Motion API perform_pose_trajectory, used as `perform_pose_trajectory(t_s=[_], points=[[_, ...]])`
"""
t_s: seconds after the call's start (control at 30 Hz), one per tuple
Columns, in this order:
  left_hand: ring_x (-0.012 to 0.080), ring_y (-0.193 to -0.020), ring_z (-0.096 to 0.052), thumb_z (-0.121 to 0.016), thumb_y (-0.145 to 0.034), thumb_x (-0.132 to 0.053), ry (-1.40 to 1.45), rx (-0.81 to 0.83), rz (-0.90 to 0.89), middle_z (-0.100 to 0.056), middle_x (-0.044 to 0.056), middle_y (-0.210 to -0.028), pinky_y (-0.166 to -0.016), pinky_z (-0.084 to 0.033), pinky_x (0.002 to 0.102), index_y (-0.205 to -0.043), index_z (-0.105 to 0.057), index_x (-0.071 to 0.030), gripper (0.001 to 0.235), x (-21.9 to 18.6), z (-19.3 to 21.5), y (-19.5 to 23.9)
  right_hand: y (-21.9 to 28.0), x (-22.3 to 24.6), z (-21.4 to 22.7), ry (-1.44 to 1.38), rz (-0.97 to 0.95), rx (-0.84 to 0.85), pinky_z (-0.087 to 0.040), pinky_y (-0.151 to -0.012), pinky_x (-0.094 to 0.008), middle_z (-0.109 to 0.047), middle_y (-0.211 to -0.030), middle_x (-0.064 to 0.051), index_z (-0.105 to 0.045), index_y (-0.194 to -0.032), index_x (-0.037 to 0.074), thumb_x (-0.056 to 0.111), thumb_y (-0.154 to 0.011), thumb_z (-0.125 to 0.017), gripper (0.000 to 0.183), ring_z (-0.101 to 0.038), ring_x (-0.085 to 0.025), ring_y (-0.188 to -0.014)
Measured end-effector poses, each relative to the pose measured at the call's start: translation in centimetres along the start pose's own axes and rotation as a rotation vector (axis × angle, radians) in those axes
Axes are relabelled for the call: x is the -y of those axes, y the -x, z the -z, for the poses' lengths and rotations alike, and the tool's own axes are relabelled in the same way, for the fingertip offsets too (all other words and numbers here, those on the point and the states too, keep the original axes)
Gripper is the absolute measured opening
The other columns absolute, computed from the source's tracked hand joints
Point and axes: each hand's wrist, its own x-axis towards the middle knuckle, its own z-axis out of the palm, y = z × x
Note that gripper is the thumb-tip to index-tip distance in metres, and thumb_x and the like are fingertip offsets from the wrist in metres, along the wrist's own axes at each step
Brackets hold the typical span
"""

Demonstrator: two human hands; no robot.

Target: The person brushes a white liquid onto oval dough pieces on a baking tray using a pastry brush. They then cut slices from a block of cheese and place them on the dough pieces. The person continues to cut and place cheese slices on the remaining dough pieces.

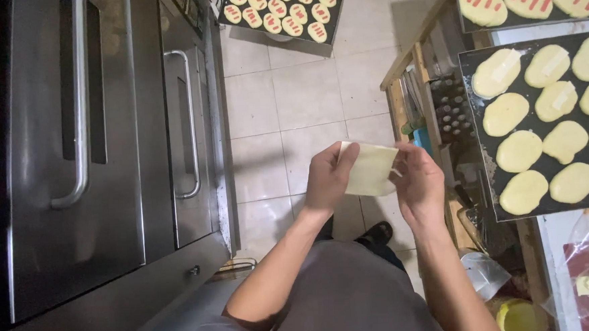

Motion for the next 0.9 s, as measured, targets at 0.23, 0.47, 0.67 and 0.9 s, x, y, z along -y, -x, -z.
perform_pose_trajectory(t_s=[0.23,0.47,0.67,0.9], points=[[0.0311,-0.086,-0.073,-0.070,-0.096,-0.040,-0.071,-0.049,-0.071,-0.071,0.016,-0.094,-0.075,-0.061,0.040,-0.107,-0.068,-0.002,0.039,-4.5,-0.4,0.7,0.2,-0.8,1.8,0.152,0.304,-0.024,-0.050,-0.066,-0.026,-0.061,-0.067,-0.005,-0.068,-0.089,0.005,0.007,-0.112,-0.057,0.026,-0.059,-0.014,-0.061],[0.0254,-0.093,-0.067,-0.075,-0.094,-0.039,0.015,0.360,0.057,-0.067,0.009,-0.097,-0.080,-0.056,0.044,-0.109,-0.072,-0.007,0.035,9.6,-4.1,0.8,3.1,1.0,-0.1,0.761,0.480,0.021,-0.056,-0.069,-0.037,-0.068,-0.064,-0.005,-0.077,-0.089,0.014,0.003,-0.096,-0.069,0.015,-0.071,-0.025,-0.066],[0.0299,-0.100,-0.074,-0.083,-0.086,-0.014,0.066,0.108,0.362,-0.076,0.017,-0.107,-0.083,-0.059,0.037,-0.124,-0.073,-0.006,0.039,-0.4,-3.5,2.4,1.1,-3.5,4.0,1.015,0.713,-0.137,-0.053,-0.061,-0.035,-0.067,-0.062,-0.004,-0.075,-0.089,0.016,0.018,-0.101,-0.083,0.014,-0.069,-0.029,-0.062],[0.0292,-0.103,-0.073,-0.070,-0.087,0.004,0.065,0.133,0.280,-0.075,0.021,-0.110,-0.090,-0.058,0.041,-0.121,-0.076,-0.005,0.035,-3.4,-0.4,1.9,0.3,-1.5,6.7,1.023,0.733,-0.146,-0.054,-0.065,-0.036,-0.071,-0.070,-0.005,-0.074,-0.091,0.016,0.020,-0.107,-0.080,0.017,-0.071,-0.031,-0.069]])
